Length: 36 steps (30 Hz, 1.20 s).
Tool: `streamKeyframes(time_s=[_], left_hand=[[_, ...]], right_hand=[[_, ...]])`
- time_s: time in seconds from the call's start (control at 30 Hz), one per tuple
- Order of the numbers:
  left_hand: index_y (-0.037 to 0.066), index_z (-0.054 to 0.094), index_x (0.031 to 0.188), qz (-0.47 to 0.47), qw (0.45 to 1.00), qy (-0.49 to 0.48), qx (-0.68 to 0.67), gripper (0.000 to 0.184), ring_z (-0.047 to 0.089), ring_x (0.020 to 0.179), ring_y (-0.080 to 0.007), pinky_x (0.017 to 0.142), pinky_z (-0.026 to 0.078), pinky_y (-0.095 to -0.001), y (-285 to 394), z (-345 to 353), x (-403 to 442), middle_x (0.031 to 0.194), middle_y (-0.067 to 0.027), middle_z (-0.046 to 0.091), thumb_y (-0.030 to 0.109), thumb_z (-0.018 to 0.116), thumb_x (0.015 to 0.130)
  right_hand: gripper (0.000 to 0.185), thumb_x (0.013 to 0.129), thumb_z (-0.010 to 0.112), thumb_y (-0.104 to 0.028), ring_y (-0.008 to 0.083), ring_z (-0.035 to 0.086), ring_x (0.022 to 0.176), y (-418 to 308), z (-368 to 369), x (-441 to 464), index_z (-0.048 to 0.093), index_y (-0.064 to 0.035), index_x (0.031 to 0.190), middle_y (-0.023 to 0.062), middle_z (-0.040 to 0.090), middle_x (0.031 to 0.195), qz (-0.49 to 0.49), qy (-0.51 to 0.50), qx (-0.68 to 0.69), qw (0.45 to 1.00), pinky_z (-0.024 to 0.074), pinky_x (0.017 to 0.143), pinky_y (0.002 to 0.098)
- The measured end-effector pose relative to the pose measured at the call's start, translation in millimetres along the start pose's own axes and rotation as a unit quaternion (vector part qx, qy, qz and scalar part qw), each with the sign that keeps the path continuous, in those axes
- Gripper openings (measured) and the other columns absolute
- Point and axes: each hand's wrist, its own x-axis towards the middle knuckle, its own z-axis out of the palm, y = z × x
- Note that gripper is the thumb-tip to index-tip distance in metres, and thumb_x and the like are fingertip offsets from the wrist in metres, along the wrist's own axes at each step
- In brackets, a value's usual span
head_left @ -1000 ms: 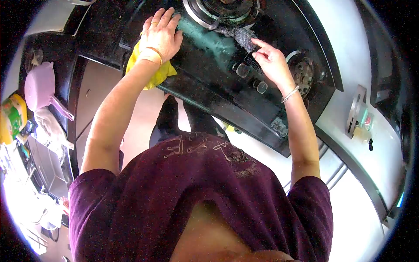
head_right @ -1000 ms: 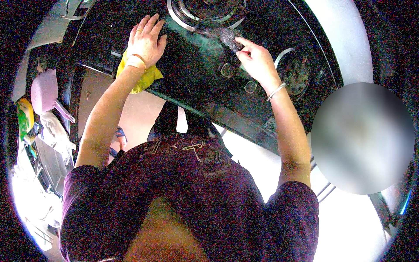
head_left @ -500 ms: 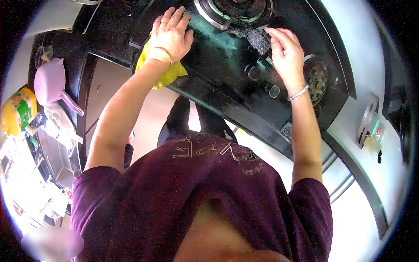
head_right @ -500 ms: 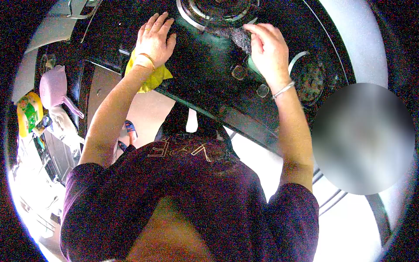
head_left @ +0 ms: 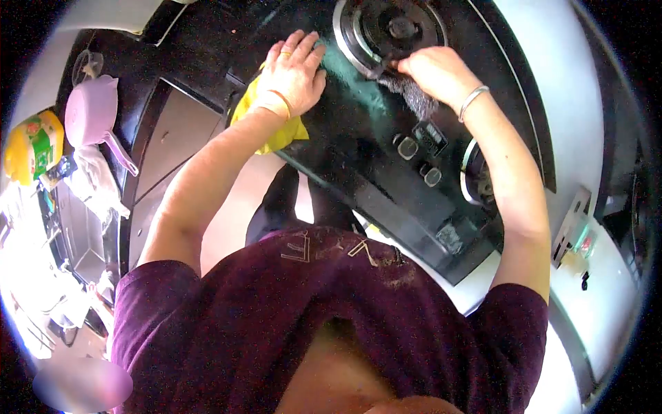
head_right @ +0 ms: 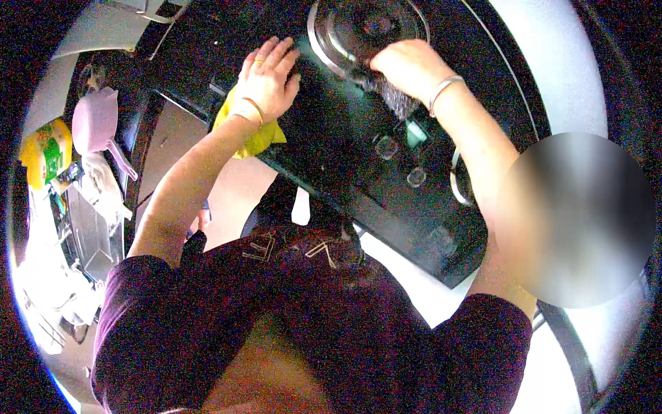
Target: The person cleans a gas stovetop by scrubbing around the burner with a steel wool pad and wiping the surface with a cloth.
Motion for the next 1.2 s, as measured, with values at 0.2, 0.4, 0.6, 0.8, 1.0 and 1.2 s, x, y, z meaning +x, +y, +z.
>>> streamKeyframes(time_s=[0.2,0.4,0.6,0.8,1.0,1.2], left_hand=[[0.009,0.056,0.125,-0.005,1.0,-0.001,-0.015,0.043,0.038,0.135,-0.0306,0.11,0.031,-0.0489,0.9,0.2,-1.1,0.142,-0.0101,0.046,0.027,0.057,0.085],[0.01,0.055,0.127,-0.001,1.0,-0.005,0.0,0.045,0.038,0.135,-0.0306,0.109,0.031,-0.0487,0.0,3.4,-1.3,0.143,-0.0098,0.045,0.026,0.057,0.086],[0.011,0.055,0.128,-0.001,1.0,0.009,0.016,0.044,0.04,0.134,-0.0308,0.109,0.032,-0.0489,2.6,4.9,-0.2,0.143,-0.0087,0.046,0.027,0.057,0.086],[0.011,0.054,0.129,0.006,1.0,0.001,0.022,0.045,0.039,0.134,-0.03,0.11,0.031,-0.0487,-0.6,3.7,-0.9,0.143,-0.0086,0.045,0.028,0.056,0.087],[0.012,0.053,0.13,0.0,0.999,-0.005,0.035,0.045,0.037,0.136,-0.0291,0.11,0.03,-0.048,1.1,4.6,-0.6,0.145,-0.008,0.043,0.028,0.054,0.088],[0.012,0.053,0.13,0.003,0.999,-0.005,0.033,0.045,0.038,0.135,-0.0289,0.111,0.03,-0.0472,1.8,3.5,0.2,0.144,-0.0073,0.044,0.029,0.054,0.088]], right_hand=[[0.026,0.087,0.051,-0.013,0.0281,0.068,0.083,-1.0,-2.5,3.2,0.071,-0.0145,0.102,0.0118,0.067,0.082,-0.023,-0.043,-0.081,0.996,0.0549,0.073,0.0397],[0.027,0.094,0.047,-0.023,0.0274,0.07,0.075,1.1,-7.1,5.1,0.072,-0.0206,0.102,0.0097,0.069,0.076,-0.054,-0.029,-0.132,0.989,0.0568,0.068,0.0402],[0.022,0.088,0.054,-0.02,0.0292,0.069,0.075,-2.0,-6.3,15.9,0.073,-0.0108,0.083,0.0128,0.069,0.076,-0.087,0.001,-0.131,0.988,0.0562,0.067,0.042],[0.023,0.089,0.054,-0.021,0.0298,0.067,0.075,7.1,0.1,16.9,0.072,-0.0097,0.08,0.012,0.066,0.076,-0.09,0.011,-0.129,0.988,0.0545,0.069,0.0417],[0.016,0.083,0.057,-0.018,0.0271,0.069,0.071,17.3,13.6,25.9,0.069,-0.0118,0.074,0.0078,0.065,0.07,-0.156,0.084,-0.145,0.973,0.057,0.065,0.0397],[0.014,0.078,0.058,-0.017,0.0278,0.068,0.069,13.0,21.1,25.4,0.068,-0.0105,0.071,0.0093,0.065,0.069,-0.122,0.138,-0.145,0.972,0.0567,0.064,0.0397]])
